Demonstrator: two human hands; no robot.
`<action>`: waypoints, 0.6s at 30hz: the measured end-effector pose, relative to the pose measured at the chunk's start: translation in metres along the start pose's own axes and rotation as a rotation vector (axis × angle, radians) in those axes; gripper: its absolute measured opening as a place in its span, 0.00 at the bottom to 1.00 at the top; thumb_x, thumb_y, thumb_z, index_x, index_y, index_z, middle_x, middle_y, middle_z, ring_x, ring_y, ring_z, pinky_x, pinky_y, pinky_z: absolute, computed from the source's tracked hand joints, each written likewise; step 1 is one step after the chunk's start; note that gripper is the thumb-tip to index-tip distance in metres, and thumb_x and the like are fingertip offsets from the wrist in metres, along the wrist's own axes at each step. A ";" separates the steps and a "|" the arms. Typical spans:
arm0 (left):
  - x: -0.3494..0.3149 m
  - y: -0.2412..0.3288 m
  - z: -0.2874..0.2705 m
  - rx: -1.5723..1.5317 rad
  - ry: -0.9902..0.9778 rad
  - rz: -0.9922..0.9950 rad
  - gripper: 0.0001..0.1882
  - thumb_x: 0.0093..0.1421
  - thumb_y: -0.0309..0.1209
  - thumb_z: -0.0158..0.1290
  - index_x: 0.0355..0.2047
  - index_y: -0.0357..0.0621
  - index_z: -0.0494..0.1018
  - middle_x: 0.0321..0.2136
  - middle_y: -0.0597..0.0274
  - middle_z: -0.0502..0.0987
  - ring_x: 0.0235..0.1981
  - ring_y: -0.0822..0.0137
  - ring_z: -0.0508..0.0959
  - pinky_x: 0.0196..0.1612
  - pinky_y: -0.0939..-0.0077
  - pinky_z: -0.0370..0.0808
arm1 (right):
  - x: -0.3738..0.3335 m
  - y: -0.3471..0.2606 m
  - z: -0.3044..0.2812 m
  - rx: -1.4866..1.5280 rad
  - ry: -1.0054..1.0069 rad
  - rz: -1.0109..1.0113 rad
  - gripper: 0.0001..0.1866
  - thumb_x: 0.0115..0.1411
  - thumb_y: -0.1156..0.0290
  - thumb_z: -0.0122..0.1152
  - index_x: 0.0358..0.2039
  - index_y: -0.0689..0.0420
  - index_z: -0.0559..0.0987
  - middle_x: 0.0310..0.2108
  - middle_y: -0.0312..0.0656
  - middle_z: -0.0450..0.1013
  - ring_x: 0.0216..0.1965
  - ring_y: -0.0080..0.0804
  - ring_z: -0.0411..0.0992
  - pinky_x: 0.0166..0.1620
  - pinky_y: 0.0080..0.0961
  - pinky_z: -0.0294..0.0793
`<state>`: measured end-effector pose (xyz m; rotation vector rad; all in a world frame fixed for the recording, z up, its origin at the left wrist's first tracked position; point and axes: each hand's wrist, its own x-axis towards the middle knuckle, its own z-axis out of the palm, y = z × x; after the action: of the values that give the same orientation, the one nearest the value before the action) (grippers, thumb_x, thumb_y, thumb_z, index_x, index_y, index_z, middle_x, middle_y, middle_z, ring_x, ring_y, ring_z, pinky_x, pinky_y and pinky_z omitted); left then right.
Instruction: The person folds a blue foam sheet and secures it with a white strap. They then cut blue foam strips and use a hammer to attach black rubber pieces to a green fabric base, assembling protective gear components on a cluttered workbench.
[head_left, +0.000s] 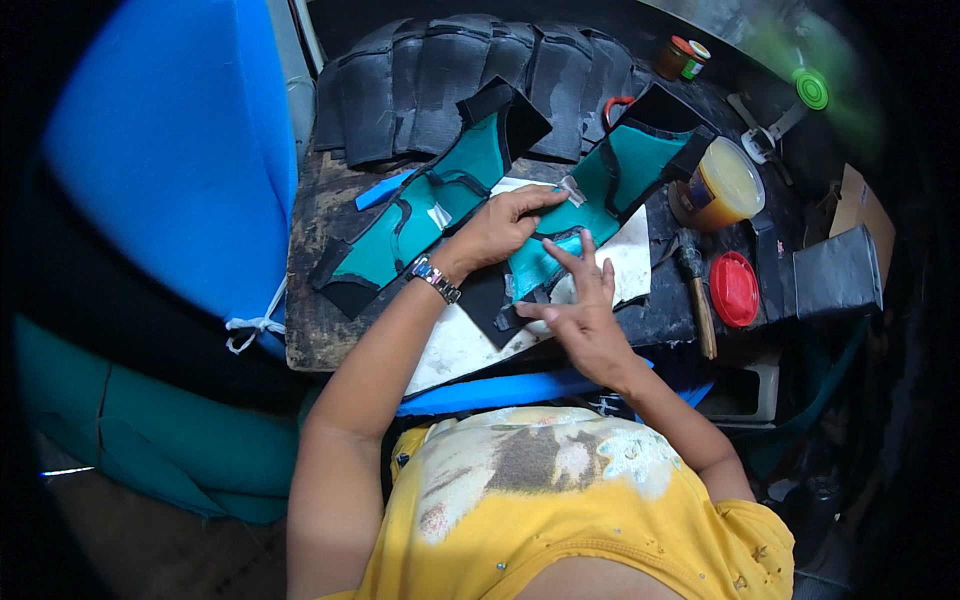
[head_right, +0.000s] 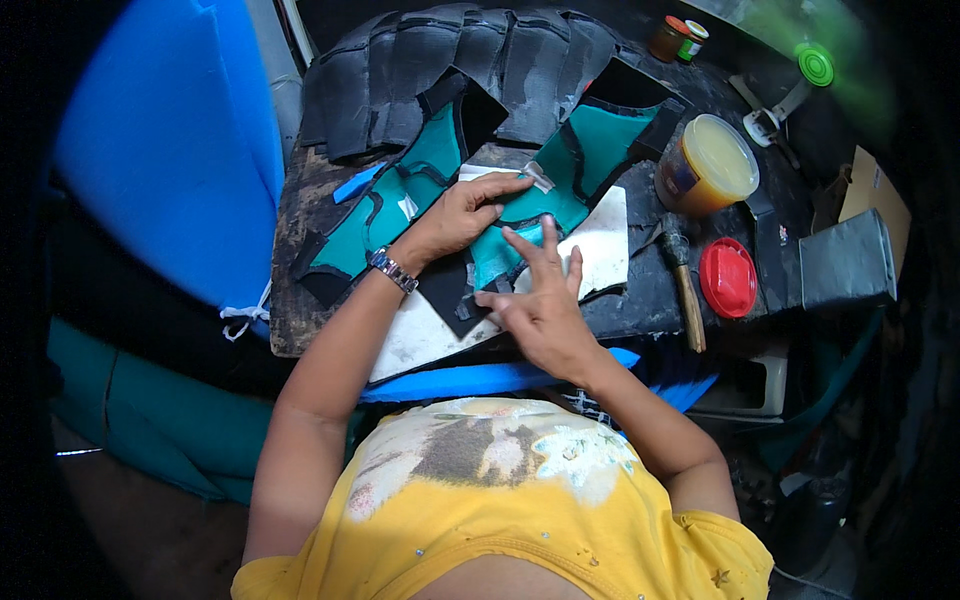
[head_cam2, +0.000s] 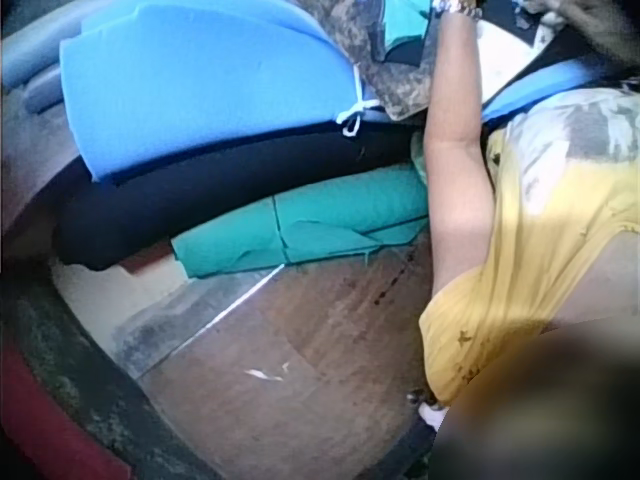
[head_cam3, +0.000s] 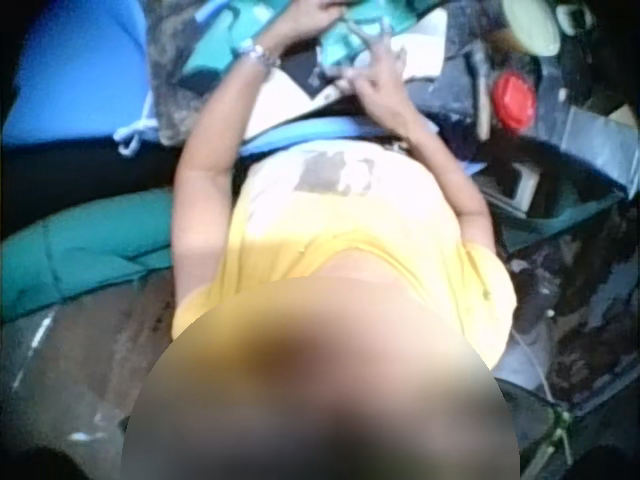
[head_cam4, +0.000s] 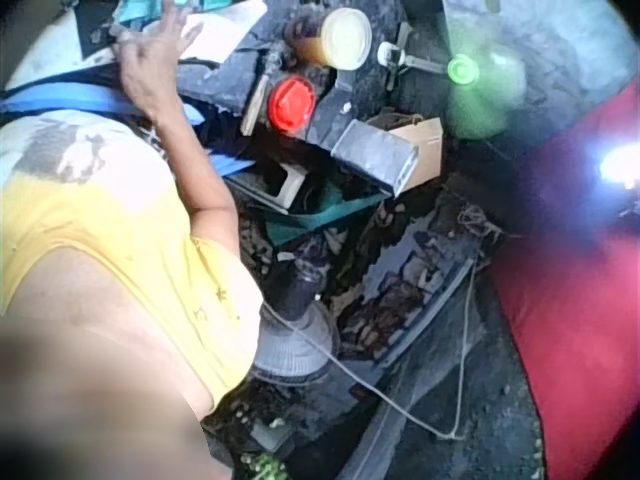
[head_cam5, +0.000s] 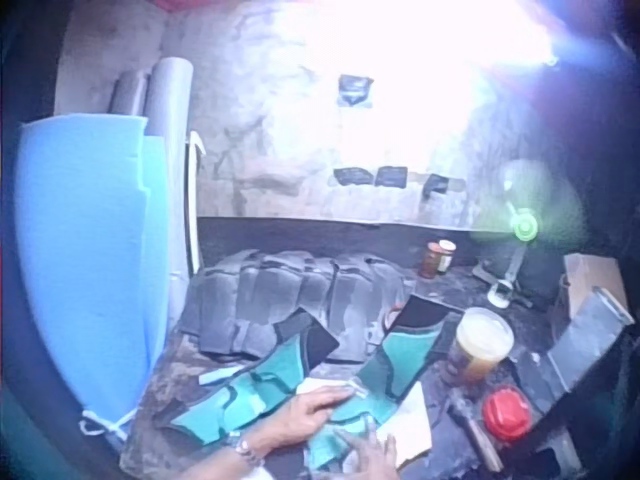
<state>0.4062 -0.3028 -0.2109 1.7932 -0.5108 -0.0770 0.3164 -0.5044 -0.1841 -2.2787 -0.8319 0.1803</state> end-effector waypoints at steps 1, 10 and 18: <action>0.000 -0.001 0.000 0.010 0.006 0.019 0.26 0.58 0.18 0.45 0.58 0.44 0.73 0.59 0.50 0.73 0.60 0.58 0.72 0.63 0.70 0.67 | -0.002 0.002 -0.003 -0.027 0.036 -0.003 0.18 0.64 0.60 0.52 0.51 0.47 0.82 0.73 0.47 0.45 0.75 0.54 0.26 0.65 0.70 0.19; 0.001 -0.004 -0.001 0.054 -0.009 0.003 0.28 0.60 0.19 0.45 0.61 0.47 0.70 0.61 0.52 0.70 0.64 0.58 0.69 0.66 0.69 0.63 | -0.016 0.003 0.019 -0.510 0.164 -0.079 0.29 0.57 0.62 0.58 0.60 0.49 0.73 0.73 0.54 0.41 0.73 0.64 0.28 0.63 0.74 0.21; 0.001 -0.002 0.000 0.074 -0.010 0.005 0.27 0.61 0.20 0.46 0.61 0.48 0.71 0.62 0.51 0.70 0.63 0.57 0.69 0.66 0.68 0.64 | -0.016 -0.020 0.020 -0.258 -0.007 -0.126 0.24 0.56 0.64 0.57 0.55 0.50 0.79 0.73 0.54 0.42 0.73 0.62 0.24 0.64 0.71 0.17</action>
<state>0.4074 -0.3023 -0.2127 1.8639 -0.5312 -0.0640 0.2863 -0.4921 -0.1870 -2.4536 -1.0503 0.0245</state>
